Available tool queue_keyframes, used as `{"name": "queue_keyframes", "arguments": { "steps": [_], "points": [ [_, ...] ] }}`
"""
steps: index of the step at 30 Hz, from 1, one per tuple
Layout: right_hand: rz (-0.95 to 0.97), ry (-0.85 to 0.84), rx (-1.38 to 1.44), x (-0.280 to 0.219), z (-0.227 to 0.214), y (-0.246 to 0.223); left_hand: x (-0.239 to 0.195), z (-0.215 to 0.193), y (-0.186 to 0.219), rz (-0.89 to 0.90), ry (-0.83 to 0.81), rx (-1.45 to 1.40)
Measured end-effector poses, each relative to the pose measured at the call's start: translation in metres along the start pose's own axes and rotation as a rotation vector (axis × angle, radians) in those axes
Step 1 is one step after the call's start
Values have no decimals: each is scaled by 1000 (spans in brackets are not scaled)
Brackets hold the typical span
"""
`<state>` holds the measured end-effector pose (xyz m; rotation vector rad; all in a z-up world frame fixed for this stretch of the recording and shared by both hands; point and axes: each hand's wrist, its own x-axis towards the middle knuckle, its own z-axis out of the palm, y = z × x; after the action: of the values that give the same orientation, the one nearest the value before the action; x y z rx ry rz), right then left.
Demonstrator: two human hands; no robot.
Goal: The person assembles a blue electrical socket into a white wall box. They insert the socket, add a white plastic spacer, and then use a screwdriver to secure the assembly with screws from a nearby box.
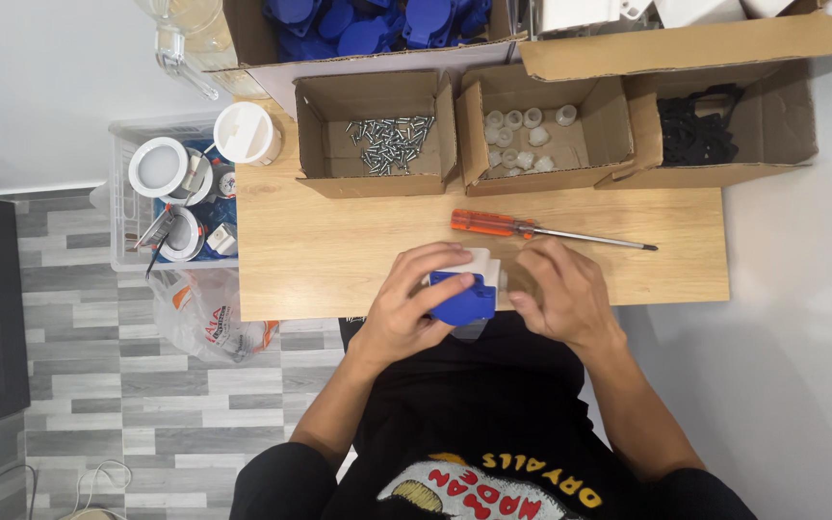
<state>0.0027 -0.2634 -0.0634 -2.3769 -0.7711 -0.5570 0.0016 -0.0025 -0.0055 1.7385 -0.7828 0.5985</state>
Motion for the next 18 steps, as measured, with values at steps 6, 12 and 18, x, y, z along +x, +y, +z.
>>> {"name": "queue_keyframes", "arguments": {
  "steps": [6, 12, 18],
  "points": [
    [-37, 3, 14, 1, 12, -11, 3, 0, 2, -8, 11, -34],
    [299, 12, 385, 15, 14, -42, -5, 4, 0, 47, -5, 68],
    [440, 9, 440, 12, 16, -47, -16, 7, -6, 136, -22, 180]
  ]
}}
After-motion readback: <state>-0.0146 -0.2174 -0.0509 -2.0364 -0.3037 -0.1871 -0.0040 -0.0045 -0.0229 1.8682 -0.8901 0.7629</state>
